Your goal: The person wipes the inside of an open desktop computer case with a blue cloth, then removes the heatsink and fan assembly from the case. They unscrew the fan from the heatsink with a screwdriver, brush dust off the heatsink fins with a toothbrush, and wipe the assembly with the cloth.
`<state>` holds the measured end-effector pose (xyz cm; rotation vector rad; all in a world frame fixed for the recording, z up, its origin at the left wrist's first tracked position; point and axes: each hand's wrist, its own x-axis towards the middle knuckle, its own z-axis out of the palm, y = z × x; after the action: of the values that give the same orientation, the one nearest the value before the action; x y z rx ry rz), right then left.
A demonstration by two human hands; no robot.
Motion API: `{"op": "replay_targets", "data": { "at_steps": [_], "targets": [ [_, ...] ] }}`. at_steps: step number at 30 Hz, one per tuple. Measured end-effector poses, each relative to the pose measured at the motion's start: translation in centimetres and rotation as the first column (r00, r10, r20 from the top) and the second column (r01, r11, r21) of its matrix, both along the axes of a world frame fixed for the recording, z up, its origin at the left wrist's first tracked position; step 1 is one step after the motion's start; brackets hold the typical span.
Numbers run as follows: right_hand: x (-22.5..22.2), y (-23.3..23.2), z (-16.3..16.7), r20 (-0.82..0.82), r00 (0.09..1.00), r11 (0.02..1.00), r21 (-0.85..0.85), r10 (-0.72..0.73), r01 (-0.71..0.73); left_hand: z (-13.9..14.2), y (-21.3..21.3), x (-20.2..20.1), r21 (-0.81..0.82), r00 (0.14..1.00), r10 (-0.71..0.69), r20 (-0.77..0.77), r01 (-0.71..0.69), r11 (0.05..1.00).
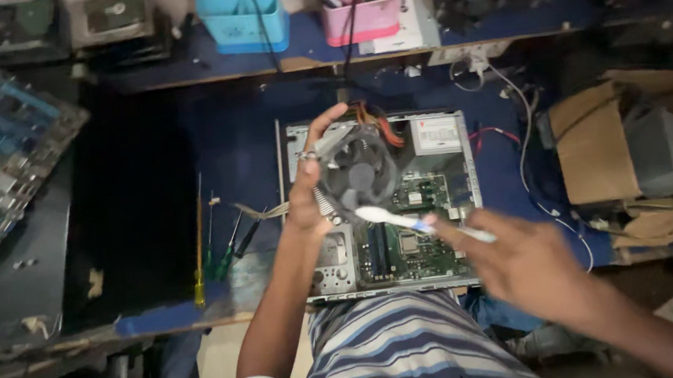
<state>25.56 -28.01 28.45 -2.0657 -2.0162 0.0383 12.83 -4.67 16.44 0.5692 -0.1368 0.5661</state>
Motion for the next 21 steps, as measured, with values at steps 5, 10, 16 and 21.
{"op": "replay_targets", "data": {
  "at_steps": [5,10,16,21],
  "targets": [
    [2.2,-0.2,0.0,-0.062,0.985,0.98,0.101,-0.164,0.17,0.0,-0.4,0.1,-0.009,1.0,-0.027,-0.01,0.027,1.0],
    [-0.1,-1.4,-2.7,-0.283,0.94,0.979,0.009,-0.192,0.203,-0.6,-0.3,0.2,-0.03,0.997,0.072,-0.042,-0.073,0.997],
    [-2.9,-2.9,-4.5,-0.438,0.892,0.978,0.106,-0.114,0.177,-1.7,-1.5,1.8,-0.053,0.946,0.292,-0.14,-0.302,0.952],
    [-5.3,-0.4,-6.5,-0.193,0.971,0.968,0.177,-0.143,0.177,-1.4,-3.7,3.1,-0.035,0.882,0.444,-0.16,-0.454,0.89]
  ]
}}
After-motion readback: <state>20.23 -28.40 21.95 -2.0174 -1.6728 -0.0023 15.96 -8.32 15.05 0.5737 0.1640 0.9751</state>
